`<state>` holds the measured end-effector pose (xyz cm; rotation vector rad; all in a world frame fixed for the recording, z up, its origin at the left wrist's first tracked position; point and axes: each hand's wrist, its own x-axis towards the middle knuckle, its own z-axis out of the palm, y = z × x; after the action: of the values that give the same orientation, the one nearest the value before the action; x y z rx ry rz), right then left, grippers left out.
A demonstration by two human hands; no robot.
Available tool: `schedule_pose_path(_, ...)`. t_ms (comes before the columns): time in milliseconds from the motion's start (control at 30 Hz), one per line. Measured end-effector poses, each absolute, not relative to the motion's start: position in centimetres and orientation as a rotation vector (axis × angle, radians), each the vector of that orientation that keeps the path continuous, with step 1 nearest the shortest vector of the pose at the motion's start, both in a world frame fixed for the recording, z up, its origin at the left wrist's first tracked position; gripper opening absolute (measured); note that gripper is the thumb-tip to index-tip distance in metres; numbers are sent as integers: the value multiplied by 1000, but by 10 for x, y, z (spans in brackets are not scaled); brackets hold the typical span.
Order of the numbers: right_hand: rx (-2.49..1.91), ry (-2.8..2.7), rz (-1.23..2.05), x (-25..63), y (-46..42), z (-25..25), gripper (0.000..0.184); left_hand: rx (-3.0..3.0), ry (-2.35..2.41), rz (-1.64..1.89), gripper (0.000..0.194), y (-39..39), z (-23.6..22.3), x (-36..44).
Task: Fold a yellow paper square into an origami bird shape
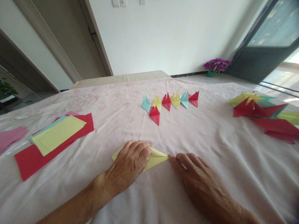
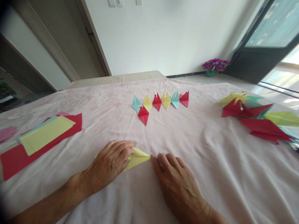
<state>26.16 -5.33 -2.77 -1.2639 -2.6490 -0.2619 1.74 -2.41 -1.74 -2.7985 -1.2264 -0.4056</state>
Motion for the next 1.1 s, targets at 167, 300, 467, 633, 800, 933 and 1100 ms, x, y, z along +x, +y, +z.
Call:
schedule_pose_path(167, -1279, -2660, -223, 261, -53, -27, 36, -2831, -1154, -392, 48, -22, -25, 13)
schedule_pose_path(300, -1285, -2646, -219, 261, -53, -27, 35, -2837, -1147, -403, 47, -22, -30, 9)
schedule_pose_path(467, -1266, -2636, -259, 261, -54, -26, 36, -2850, -1127, -435, 44, -26, -28, 7)
schedule_pose_path(633, -1265, -2650, -248, 261, -53, -27, 36, -2839, -1075, -506, 36, -22, -29, 3)
schedule_pose_path(800, -1275, -2663, -255, 262, -53, -27, 36, -2780, -1033, -610, 30, -16, -30, -2)
schedule_pose_path(933, -1293, -2666, -261, 262, -54, -29, 40, -2775, -1050, -575, 24, -17, -26, -3)
schedule_pose_path(1100, -1295, -2688, -220, 263, -54, -32, 41, -2723, -1036, -529, 28, -19, -22, -1)
